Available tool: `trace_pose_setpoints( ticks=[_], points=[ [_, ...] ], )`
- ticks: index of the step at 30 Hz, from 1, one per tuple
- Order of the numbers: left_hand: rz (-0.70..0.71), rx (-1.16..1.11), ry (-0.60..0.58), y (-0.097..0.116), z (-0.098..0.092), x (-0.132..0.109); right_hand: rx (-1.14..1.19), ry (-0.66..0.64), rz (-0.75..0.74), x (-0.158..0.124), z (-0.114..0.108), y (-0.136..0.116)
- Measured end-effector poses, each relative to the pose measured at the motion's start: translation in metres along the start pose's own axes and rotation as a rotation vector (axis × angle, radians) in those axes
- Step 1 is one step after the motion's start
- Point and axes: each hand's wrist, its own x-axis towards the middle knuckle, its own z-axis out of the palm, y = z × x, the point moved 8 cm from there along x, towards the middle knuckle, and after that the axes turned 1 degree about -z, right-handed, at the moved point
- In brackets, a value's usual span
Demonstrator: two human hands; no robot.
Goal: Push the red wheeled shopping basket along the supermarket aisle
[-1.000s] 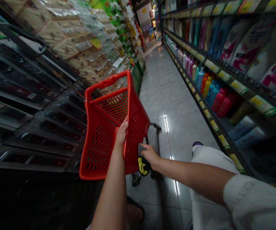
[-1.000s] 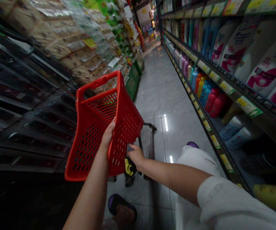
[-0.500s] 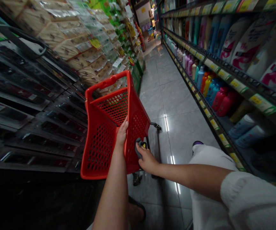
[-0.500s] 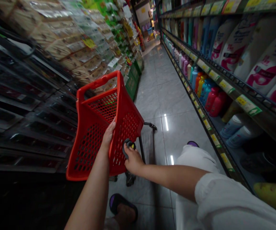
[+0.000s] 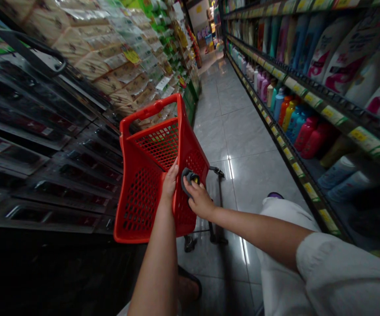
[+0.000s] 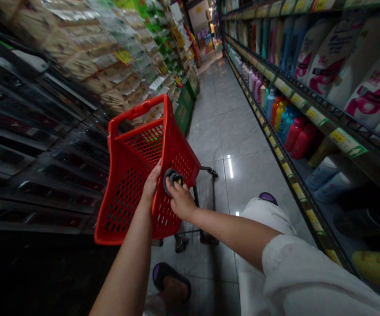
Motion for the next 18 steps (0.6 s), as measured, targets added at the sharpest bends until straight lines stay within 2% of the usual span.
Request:
trace_pose_setpoints(
  ticks=[5,8,12,14,15,18],
  points=[
    [-0.003,-0.015,0.000,0.002,0.001,-0.001,-0.126,-0.166,-0.005,-0.037,0.013,0.003],
    [-0.032,-0.105,-0.026,0.000,0.005,-0.002,-0.044,-0.164,0.066,-0.044,0.014,0.024],
    [-0.058,-0.168,-0.030,0.002,0.008,-0.004,0.171,0.117,0.248,-0.022,-0.007,0.055],
    [-0.071,-0.169,-0.028,0.003,0.009,-0.005,0.198,0.207,0.236,-0.005,-0.016,0.056],
    [-0.078,-0.170,-0.027,0.004,0.009,-0.005,0.185,0.197,0.191,0.003,-0.017,0.051],
    [-0.085,-0.152,-0.021,0.005,0.008,-0.008,0.078,0.057,0.051,0.012,-0.005,0.034]
  ],
)
